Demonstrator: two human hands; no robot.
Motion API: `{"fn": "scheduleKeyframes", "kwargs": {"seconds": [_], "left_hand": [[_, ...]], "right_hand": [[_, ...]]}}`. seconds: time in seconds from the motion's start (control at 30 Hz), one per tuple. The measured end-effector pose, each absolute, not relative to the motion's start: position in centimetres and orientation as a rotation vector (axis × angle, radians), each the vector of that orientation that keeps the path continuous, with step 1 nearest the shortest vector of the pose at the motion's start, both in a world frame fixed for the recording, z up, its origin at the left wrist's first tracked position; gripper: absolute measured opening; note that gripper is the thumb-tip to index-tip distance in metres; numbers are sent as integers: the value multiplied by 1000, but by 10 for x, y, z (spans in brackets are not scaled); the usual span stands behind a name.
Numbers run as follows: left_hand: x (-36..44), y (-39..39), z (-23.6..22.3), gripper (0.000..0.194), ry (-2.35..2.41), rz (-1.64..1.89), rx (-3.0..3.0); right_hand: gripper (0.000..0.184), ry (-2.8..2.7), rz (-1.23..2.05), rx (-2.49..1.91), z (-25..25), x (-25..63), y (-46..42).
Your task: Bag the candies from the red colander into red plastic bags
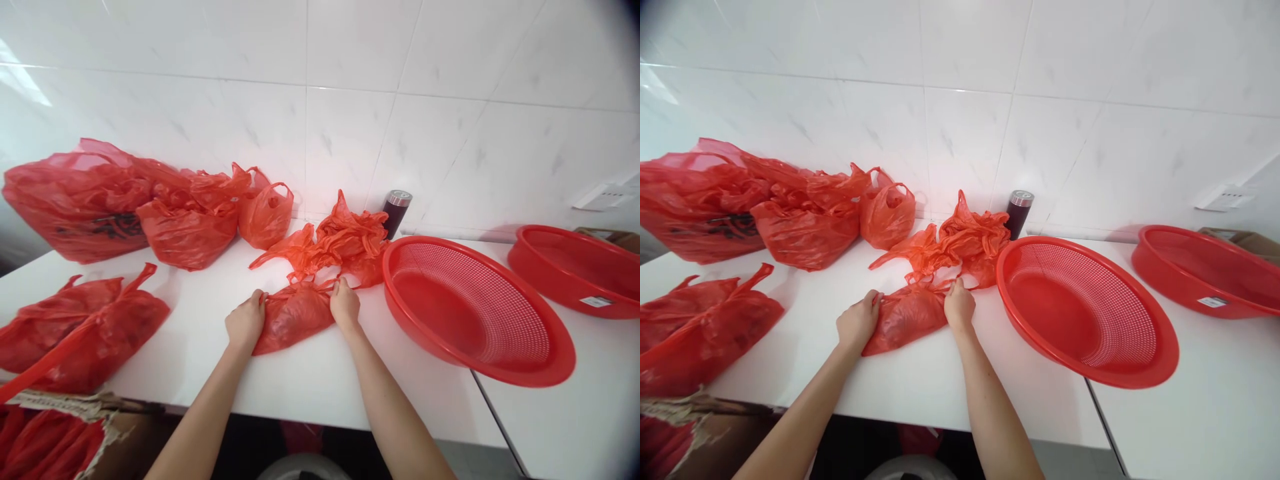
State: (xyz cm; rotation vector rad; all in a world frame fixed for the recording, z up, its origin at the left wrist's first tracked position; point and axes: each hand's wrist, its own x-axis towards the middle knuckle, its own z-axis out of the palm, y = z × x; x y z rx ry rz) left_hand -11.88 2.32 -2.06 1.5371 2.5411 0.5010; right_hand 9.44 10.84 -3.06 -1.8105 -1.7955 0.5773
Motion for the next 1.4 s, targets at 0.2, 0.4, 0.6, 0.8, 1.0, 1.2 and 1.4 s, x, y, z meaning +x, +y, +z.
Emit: {"fn": "scheduleKeyframes", "kwargs": {"seconds": [0.2, 0.4, 0.6, 0.8, 1.0, 1.2, 1.4], "left_hand": [[-142, -9, -20, 46, 2580, 677, 1322], [-133, -6, 1, 30, 2524, 870, 1408], [-78, 17, 26, 28, 2231, 783, 1875], [-110, -6, 43, 17, 2293, 686, 1688], [-173, -52, 82, 30, 2797, 752, 1288], [-136, -47, 68, 32, 2660, 999, 1668], [-69, -35, 11, 21, 2142, 744, 1967]], "right_hand": [[32, -1454, 819, -1580, -39, 106, 116], [25, -1278, 1037, -1315, -40, 107, 112], [33, -1204, 1243, -1138, -33, 114, 111], [50, -1225, 1359, -1052, -32, 119, 111], [43, -1283, 1353, -1076, -39, 115, 114], [39, -1362, 1287, -1091, -36, 105, 107], [25, -1645, 1163, -1104, -12, 124, 49]]}}
